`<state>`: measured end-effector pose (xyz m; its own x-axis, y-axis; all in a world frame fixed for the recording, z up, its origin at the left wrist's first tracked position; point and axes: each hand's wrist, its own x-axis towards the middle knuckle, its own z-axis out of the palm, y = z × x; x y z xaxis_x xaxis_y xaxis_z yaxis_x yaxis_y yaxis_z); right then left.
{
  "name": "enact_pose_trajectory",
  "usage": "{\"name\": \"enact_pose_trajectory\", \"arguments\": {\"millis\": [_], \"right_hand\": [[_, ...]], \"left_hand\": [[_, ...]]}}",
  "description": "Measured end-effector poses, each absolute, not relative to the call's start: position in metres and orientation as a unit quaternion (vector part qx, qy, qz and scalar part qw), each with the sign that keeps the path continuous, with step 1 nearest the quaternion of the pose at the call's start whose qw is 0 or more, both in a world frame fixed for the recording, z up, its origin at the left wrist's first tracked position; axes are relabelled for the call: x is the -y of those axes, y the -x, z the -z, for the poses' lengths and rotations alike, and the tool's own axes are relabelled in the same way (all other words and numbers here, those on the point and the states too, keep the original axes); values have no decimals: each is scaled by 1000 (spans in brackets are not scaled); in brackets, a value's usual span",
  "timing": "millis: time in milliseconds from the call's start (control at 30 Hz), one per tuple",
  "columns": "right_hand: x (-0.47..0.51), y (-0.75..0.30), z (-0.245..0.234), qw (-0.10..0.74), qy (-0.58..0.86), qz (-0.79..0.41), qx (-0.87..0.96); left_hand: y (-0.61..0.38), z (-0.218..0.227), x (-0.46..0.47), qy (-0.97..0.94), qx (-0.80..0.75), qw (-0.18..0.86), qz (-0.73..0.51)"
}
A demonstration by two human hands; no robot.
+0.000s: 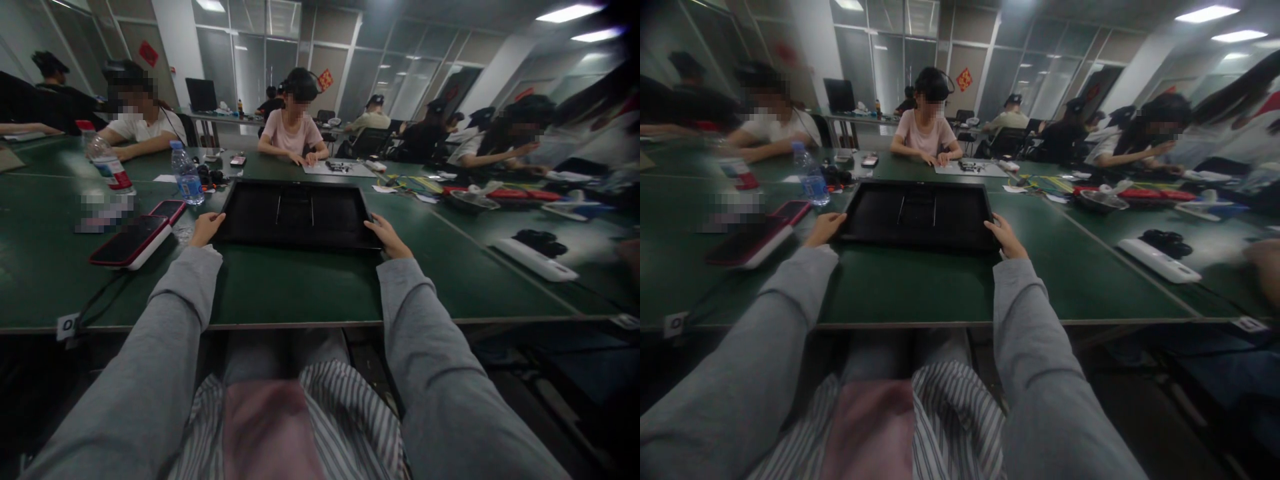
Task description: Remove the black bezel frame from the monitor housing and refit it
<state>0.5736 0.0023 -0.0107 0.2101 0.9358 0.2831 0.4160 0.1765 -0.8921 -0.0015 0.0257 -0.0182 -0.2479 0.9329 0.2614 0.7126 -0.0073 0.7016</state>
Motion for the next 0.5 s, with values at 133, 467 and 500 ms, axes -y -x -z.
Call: {"name": "enact_pose_trajectory", "arguments": {"millis": [133,467,500], "right_hand": [[-13,-577,20,514,599,-309,531],[-13,-581,17,588,621,-232,464],[-9,-585,16,592,622,-208,468]], "left_hand": [[7,18,-25,-588,-682,168,-401],[-1,16,-33,-493,-668,229,-508],[-1,16,-33,-480,-666,239,-519]]}}
